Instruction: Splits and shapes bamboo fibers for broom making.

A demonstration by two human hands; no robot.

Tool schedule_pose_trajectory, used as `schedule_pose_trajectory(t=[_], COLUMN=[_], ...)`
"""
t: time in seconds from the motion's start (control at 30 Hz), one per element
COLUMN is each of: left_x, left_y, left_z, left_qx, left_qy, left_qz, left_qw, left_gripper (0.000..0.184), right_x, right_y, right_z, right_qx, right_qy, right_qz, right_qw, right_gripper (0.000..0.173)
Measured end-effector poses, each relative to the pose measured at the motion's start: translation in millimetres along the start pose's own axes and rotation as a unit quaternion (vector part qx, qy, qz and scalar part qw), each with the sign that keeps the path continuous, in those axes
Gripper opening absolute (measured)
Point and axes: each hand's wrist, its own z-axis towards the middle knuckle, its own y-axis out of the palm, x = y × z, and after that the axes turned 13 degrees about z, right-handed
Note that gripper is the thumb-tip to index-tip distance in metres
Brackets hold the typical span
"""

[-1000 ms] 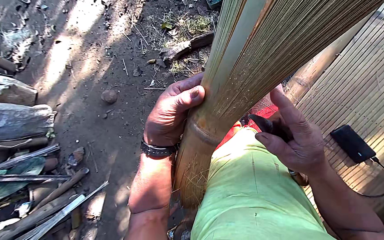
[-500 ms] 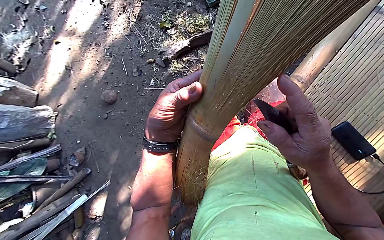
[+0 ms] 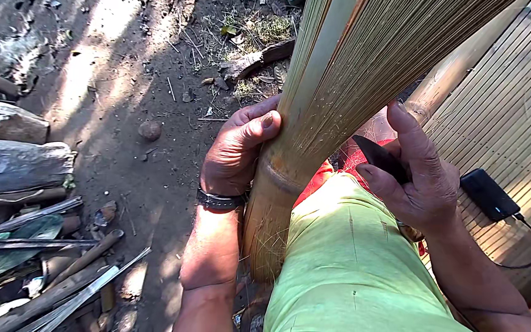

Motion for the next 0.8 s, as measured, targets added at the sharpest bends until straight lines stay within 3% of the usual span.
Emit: schedule_pose_trajectory(t=[0.6,0.8], left_x=[1.5,0.7], left_y=[-0.5,0.0], left_z=[-1.1,-0.7], left_qx=[0.012,0.012], left_qy=[-0.004,-0.003], left_qz=[0.015,0.009], left_qw=[1.0,1.0], left_gripper=[0.029,0.028], right_x=[-1.6,-0.4], right_y=[1.5,3.8], right_z=[2.8,5.3], right_qx=[-0.004,-0.011], right_qy=[-0.009,-0.071], right_qz=[-0.034,-0.102], right_qw=[0.999,0.992], right_gripper=[0.071,0.055])
